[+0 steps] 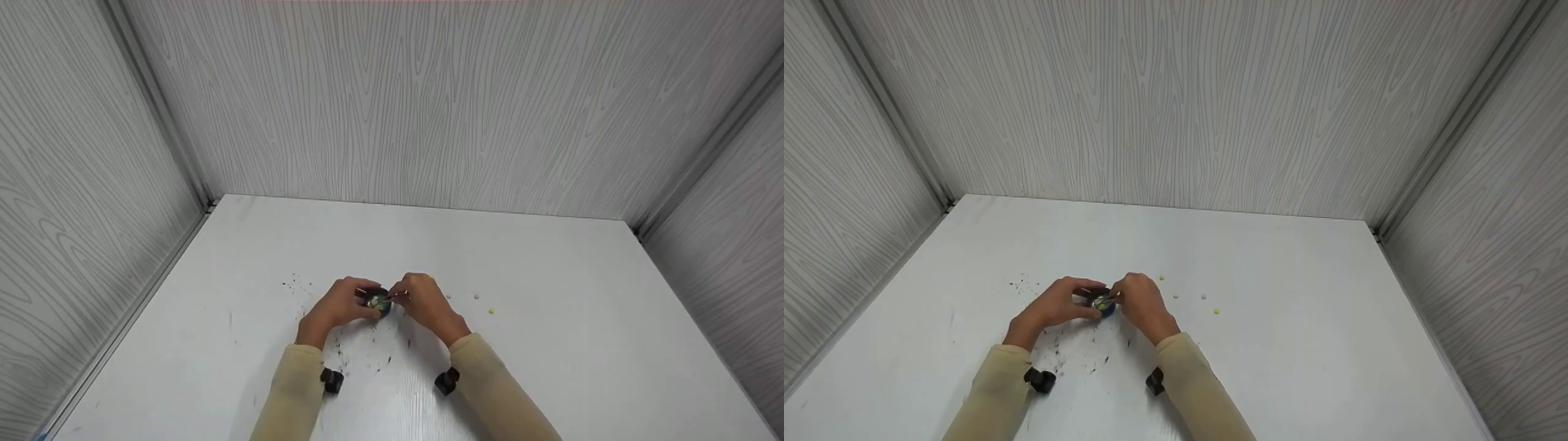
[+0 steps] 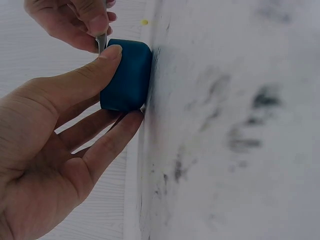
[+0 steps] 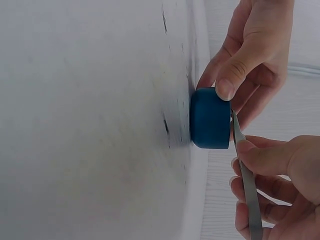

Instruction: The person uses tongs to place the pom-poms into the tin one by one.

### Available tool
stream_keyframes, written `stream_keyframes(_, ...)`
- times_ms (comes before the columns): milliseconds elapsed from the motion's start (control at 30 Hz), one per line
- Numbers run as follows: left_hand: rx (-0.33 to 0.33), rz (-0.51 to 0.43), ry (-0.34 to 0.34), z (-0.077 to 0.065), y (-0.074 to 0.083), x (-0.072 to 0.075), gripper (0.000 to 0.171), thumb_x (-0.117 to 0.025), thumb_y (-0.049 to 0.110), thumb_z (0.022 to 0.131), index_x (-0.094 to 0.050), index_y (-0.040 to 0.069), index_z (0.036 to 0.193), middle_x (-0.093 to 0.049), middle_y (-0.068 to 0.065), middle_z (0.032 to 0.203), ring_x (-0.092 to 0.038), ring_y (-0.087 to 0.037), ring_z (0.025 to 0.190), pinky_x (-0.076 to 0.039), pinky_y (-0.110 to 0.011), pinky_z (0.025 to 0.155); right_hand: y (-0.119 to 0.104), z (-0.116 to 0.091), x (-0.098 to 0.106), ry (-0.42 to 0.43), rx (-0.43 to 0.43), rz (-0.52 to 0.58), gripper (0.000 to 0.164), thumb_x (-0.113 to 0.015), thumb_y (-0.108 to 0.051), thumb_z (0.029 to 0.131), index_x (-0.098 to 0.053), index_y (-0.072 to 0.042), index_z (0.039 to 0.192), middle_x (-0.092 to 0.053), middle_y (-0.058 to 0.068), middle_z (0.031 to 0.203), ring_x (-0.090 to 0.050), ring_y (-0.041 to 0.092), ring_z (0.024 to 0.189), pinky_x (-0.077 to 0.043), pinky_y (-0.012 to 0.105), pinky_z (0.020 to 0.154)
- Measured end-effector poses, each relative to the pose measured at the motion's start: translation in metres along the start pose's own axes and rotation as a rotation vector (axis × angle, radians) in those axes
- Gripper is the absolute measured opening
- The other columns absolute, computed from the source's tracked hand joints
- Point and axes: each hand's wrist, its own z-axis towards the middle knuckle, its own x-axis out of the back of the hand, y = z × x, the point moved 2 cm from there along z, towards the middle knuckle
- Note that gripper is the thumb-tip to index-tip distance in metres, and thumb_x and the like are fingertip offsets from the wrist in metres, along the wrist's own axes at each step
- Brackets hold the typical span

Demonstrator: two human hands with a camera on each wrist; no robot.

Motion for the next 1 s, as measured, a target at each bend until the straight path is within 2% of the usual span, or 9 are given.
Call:
stream_keyframes(267, 0.01, 0.002, 0.001, 0.001, 0.0, 0.0, 0.059, -0.084, 0.01, 0.085, -0.063, 0.006, 0.14, -0.067, -0.016, 0.137, -0.066, -0.037, 0.125, -0.055, -0.05, 0.106, 0.003, -0.004, 0.006, -0.011, -0.038, 0.022, 0.012, -0.075, 0.001, 0.091, -0.083, -0.005, 0.098, -0.075, 0.011, 0.091, -0.073, 0.024, 0.088, -0.063, 0.038, 0.076)
stream_keyframes(667, 0.057, 0.015, 0.018, -0.001, 0.001, 0.0, 0.057, -0.085, 0.009, 0.084, -0.065, 0.011, 0.138, -0.067, -0.014, 0.136, -0.066, -0.035, 0.124, -0.055, -0.049, 0.106, 0.011, -0.011, 0.018, 0.028, -0.059, 0.013, 0.013, -0.074, 0.003, 0.09, -0.082, -0.005, 0.097, -0.075, 0.01, 0.09, -0.071, 0.022, 0.086, -0.062, 0.038, 0.077)
stream_keyframes(833, 0.047, 0.03, 0.027, 0.0, 0.0, -0.002, 0.057, -0.085, 0.01, 0.084, -0.065, 0.01, 0.138, -0.068, -0.014, 0.136, -0.067, -0.035, 0.123, -0.055, -0.049, 0.106, 0.016, -0.013, 0.021, 0.032, -0.098, 0.036, 0.014, -0.074, 0.004, 0.09, -0.082, -0.005, 0.097, -0.075, 0.01, 0.092, -0.071, 0.022, 0.089, -0.062, 0.04, 0.08)
stream_keyframes(1000, 0.071, 0.032, 0.029, 0.0, 0.002, -0.002, 0.057, -0.085, 0.011, 0.084, -0.066, 0.011, 0.138, -0.067, -0.013, 0.137, -0.066, -0.033, 0.124, -0.054, -0.049, 0.108, 0.02, -0.015, 0.027, 0.05, -0.124, 0.05, 0.016, -0.073, 0.005, 0.09, -0.083, -0.006, 0.098, -0.076, 0.011, 0.093, -0.071, 0.022, 0.09, -0.062, 0.04, 0.081)
